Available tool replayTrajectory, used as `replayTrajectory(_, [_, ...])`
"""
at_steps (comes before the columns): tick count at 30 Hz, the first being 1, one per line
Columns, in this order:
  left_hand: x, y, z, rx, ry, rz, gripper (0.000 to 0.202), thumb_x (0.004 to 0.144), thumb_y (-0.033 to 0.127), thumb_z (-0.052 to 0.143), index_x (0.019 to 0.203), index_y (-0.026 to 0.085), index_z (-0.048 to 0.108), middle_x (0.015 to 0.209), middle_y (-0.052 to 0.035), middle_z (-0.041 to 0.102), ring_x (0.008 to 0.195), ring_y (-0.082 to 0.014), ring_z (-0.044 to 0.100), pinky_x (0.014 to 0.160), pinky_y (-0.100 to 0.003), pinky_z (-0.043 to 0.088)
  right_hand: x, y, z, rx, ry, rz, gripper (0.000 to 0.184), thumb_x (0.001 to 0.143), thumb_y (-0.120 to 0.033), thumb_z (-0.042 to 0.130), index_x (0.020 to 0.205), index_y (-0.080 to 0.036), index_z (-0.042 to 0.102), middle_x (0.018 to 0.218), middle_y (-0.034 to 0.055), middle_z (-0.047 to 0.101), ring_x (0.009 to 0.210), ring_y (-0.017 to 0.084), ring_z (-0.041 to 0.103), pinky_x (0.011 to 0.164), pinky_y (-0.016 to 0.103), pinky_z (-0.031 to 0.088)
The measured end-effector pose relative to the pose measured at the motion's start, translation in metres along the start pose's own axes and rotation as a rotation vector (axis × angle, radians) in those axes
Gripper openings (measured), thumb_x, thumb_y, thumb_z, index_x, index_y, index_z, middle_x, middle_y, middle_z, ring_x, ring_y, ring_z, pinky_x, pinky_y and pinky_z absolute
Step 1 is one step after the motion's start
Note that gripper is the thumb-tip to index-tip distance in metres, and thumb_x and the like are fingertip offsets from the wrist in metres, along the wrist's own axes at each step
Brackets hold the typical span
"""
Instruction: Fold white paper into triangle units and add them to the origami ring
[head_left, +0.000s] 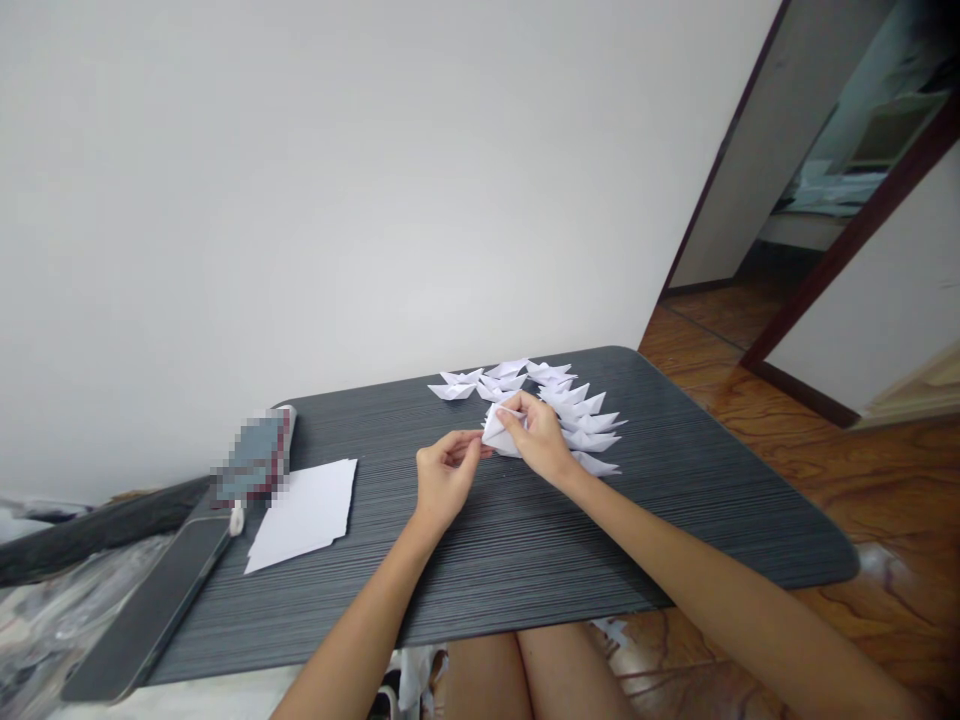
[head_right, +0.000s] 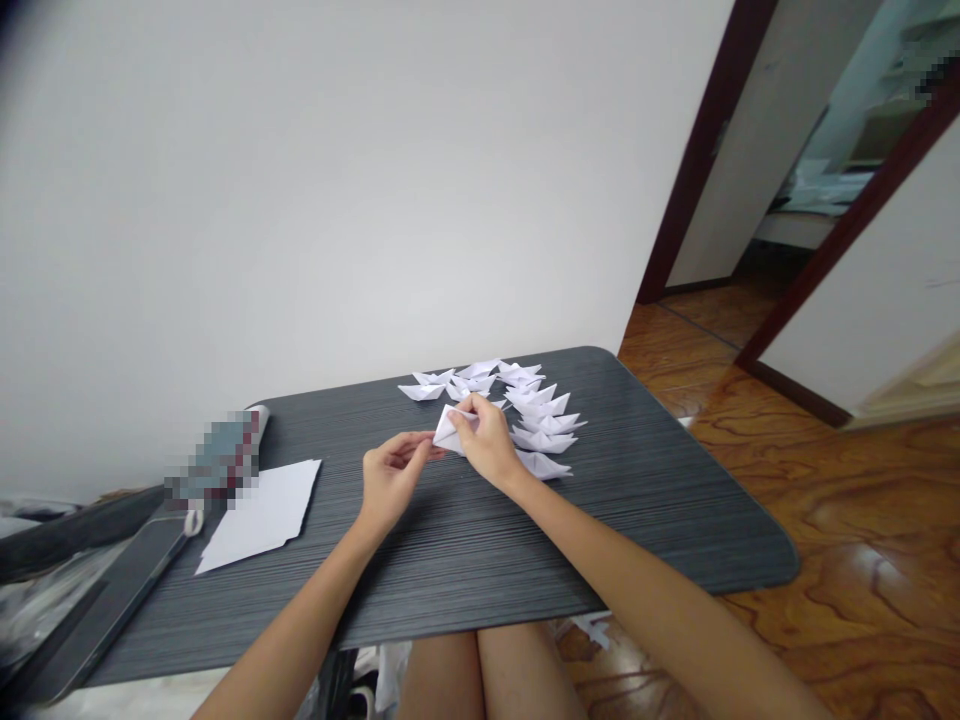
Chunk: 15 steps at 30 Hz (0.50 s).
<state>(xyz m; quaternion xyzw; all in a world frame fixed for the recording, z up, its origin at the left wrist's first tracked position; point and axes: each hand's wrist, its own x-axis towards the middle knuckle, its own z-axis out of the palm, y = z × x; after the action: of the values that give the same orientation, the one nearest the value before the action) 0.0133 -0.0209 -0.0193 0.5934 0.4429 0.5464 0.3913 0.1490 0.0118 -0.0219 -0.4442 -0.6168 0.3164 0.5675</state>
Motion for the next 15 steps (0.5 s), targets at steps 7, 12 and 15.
replayTrajectory(7, [0.0076,0.0071,-0.0003,-0.071,-0.095,-0.096,0.028,0.071,0.031,0.059,0.084,0.007,0.065,0.066,-0.0069,0.069,0.058,-0.02,0.066,0.06,-0.03,0.054,-0.0029,-0.0023,0.0018,-0.021,-0.025,-0.034,0.014,0.075,-0.027,0.049,0.066,-0.016,0.049,0.063,-0.0001,0.052,0.061,0.013,0.048,0.06,0.025,0.038])
replayTrajectory(12, [0.0078,0.0083,-0.0014,-0.119,-0.179,-0.145,0.028,0.071,0.032,0.059,0.083,0.008,0.066,0.067,-0.007,0.069,0.062,-0.0216,0.066,0.063,-0.031,0.054,-0.0049,-0.0032,0.002,-0.078,-0.009,-0.039,0.014,0.076,-0.027,0.048,0.067,-0.016,0.049,0.064,-0.0002,0.052,0.062,0.013,0.049,0.062,0.026,0.038])
replayTrajectory(15, [0.0064,0.0074,-0.0012,-0.126,-0.208,-0.148,0.031,0.073,0.034,0.057,0.085,0.007,0.065,0.07,-0.0077,0.069,0.063,-0.0221,0.066,0.065,-0.033,0.054,-0.0055,-0.0032,0.002,-0.087,0.003,-0.046,0.013,0.075,-0.026,0.048,0.067,-0.017,0.048,0.064,-0.0003,0.052,0.062,0.013,0.049,0.062,0.026,0.038])
